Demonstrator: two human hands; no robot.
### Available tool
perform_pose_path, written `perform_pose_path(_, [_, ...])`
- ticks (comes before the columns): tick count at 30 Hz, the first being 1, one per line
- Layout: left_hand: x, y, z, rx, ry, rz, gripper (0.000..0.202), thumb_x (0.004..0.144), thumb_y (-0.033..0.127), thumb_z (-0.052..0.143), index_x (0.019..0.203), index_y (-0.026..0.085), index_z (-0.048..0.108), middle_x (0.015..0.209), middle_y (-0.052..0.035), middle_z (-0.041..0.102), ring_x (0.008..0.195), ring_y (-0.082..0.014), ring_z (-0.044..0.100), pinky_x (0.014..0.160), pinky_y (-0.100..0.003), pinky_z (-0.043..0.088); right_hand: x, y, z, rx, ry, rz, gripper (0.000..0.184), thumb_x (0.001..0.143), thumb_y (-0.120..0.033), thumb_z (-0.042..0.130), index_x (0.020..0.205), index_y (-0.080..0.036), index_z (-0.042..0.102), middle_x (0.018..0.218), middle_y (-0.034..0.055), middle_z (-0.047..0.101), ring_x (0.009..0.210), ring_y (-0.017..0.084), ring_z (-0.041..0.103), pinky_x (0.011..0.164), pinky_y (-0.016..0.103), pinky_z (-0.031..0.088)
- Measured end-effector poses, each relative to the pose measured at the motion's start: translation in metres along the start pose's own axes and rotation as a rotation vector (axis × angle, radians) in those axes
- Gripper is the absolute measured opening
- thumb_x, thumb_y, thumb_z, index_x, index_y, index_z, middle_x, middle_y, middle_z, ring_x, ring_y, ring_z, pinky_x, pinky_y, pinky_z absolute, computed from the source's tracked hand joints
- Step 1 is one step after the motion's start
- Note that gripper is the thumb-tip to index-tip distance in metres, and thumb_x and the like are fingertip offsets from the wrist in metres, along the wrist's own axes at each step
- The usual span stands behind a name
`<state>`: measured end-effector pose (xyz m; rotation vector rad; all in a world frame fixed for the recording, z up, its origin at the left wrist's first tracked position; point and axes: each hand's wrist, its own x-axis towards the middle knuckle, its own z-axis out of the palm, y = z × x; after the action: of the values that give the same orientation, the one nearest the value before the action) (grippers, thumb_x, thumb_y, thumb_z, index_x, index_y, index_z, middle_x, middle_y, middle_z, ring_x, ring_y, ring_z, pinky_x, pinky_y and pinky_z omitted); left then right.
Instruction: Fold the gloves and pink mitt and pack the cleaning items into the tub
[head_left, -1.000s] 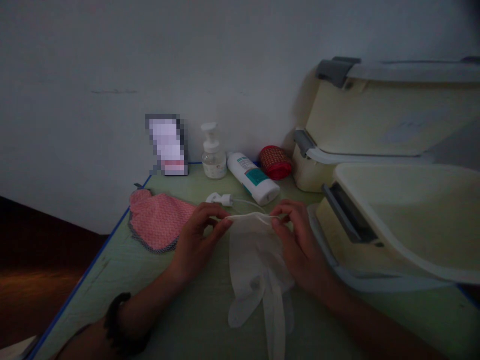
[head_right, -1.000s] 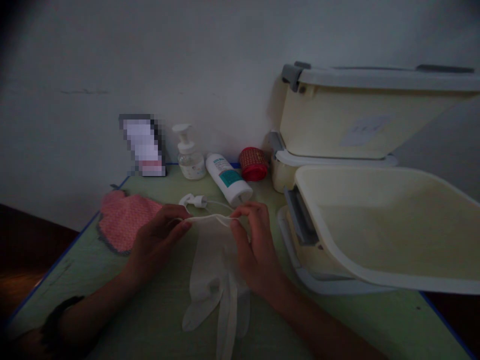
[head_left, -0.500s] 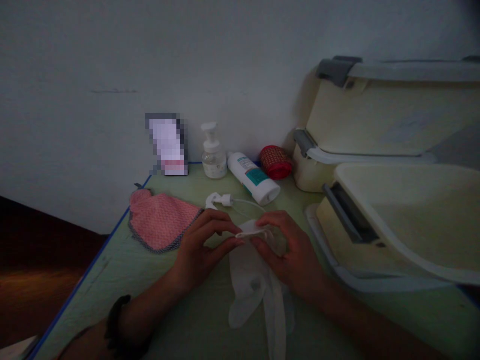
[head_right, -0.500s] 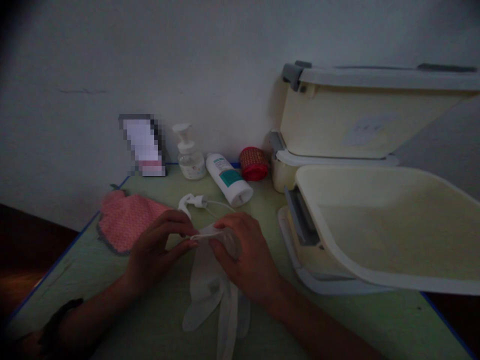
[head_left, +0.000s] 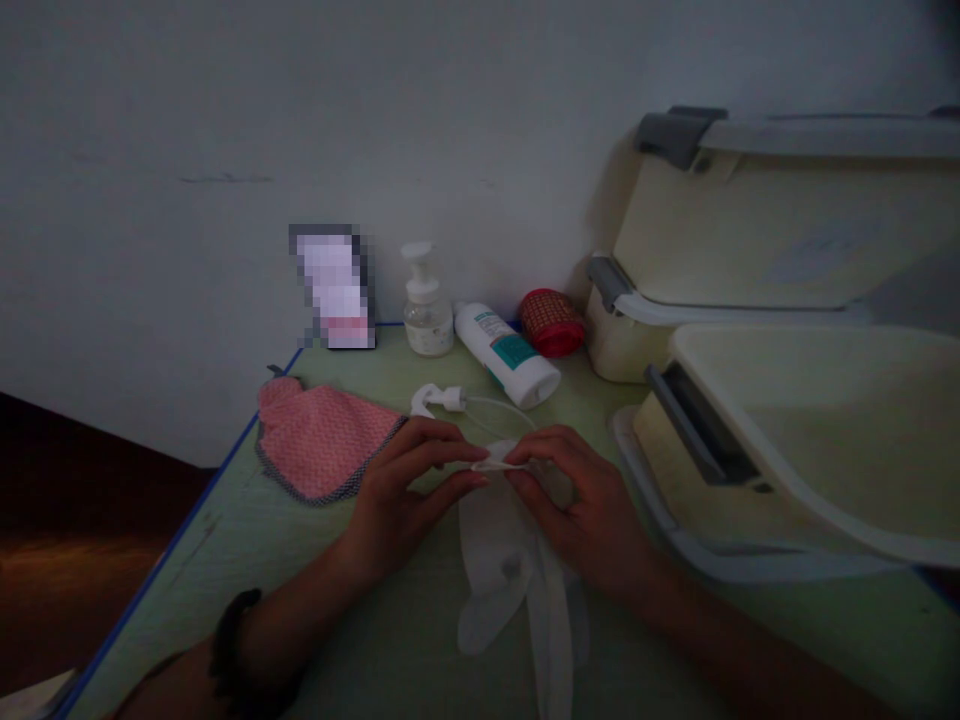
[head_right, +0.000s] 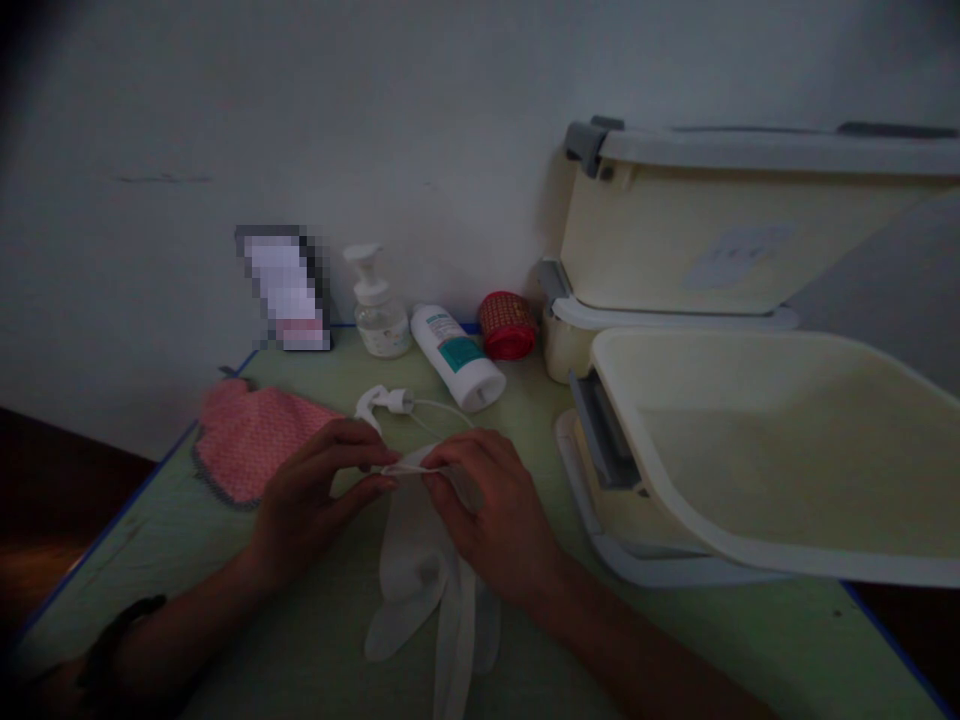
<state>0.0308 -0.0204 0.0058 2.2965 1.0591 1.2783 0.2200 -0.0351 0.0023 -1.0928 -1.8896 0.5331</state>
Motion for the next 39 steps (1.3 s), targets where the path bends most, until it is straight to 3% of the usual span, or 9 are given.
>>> perform_pose_path(9, [0.0002,-0.0014,0.0025,-0.114,0.045,-0.051,0.003,0.076,0.023,0.064,0.078,0.020,0.063,0.077,-0.0027,0.060,0.073,-0.0150,0.057,0.066,-0.028,0.048,0.0016,-0.0038,-0.0010,-0.001,0.058,0.055,0.021,0.074,-0.008,0.051,0.088,-0.023,0.053,0.085,0.0018,0.057,0.083,0.017,0.055,0.072,0.032,0.044])
perform_pose_path(16, [0.0019,-0.0063,0.0020,-0.155,0.187,-0.273,0.008,0.075,0.026,0.063,0.074,0.020,0.058,0.074,-0.0001,0.059,0.069,-0.0129,0.056,0.063,-0.025,0.047,0.0038,-0.0054,-0.0044,0.007,0.128,0.111,0.009,0.079,-0.019,0.054,0.088,-0.021,0.052,0.083,0.0009,0.055,0.078,0.015,0.053,0.070,0.029,0.043])
perform_pose_path(25, [0.0046,-0.0046,0.0055,-0.350,0.245,-0.490,0.009,0.081,0.027,0.055,0.081,0.019,0.054,0.084,-0.0030,0.068,0.080,-0.0151,0.063,0.072,-0.027,0.051,-0.0012,-0.0020,-0.0009,0.052,0.205,0.120,0.012,0.083,-0.020,0.053,0.094,-0.024,0.049,0.083,-0.0005,0.057,0.081,0.014,0.056,0.072,0.027,0.045])
perform_pose_path(39, [0.0057,-0.0039,0.0077,-0.368,0.265,-0.494,0.007,0.080,0.025,0.054,0.082,0.018,0.053,0.075,-0.0014,0.064,0.071,-0.0130,0.060,0.065,-0.023,0.049,0.0008,0.0001,-0.0017,-0.037,-0.022,0.051,0.010,0.075,-0.014,0.054,0.079,-0.020,0.047,0.075,-0.0005,0.052,0.072,0.014,0.050,0.068,0.029,0.041])
